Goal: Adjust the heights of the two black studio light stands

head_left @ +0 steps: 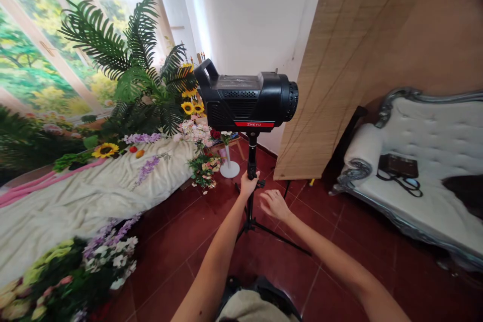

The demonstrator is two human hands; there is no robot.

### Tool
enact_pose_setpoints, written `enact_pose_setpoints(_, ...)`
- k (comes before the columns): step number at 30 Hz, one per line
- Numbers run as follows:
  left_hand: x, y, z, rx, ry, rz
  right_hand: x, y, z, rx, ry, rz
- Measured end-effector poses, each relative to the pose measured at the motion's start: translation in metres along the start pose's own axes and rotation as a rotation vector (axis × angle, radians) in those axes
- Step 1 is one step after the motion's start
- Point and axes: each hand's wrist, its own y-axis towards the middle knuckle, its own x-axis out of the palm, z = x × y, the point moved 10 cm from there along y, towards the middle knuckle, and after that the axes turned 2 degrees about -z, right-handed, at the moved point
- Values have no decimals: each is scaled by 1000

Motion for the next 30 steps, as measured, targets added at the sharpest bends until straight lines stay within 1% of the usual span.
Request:
enact_pose_setpoints(2,-1,0,3,32,7,11,-9,0,2,72,-46,90)
enact_pose_setpoints(3,-2,0,3,36,7,18,-12,0,2,91,-58,104)
enact_pose_setpoints(6,-2,1,0,12,-4,17,-16,6,4,105,-55,64)
enact_pose_setpoints(7,-2,1,-1,9,-5,10,-21,8,6,118,-49,71)
enact_pose_setpoints(11,-1,0,1,18,2,-5,-54,15,15,183,26,236)
enact_pose_setpoints(13,-1,0,3,26,4,-6,-62,20,12,172,81,259)
enact_pose_setpoints(15,-1,-1,3,31,7,-10,-61,24,9,164,145,241)
enact_pose_setpoints(17,0,-1,3,30,14,-14,-52,24,10,188,233,227)
enact_pose_setpoints(18,-1,-1,3,29,20,-14,-47,23,14,214,295,243)
enact_pose_setpoints(20,-2,0,3,33,36,0,-38,16,26,306,453,323)
enact_pose_setpoints(22,-3,0,3,33,46,9,-27,8,42,444,618,392)
enact_pose_setpoints(24,-3,0,2,24,44,5,-18,5,49,526,720,386)
enact_pose_setpoints(26,-3,0,1,23,44,2,-17,9,46,497,720,335)
enact_pose_setpoints(28,-4,0,1,32,56,11,-21,14,40,433,639,297)
enact_pose_setpoints(30,-4,1,-1,36,68,18,-23,14,39,418,565,271)
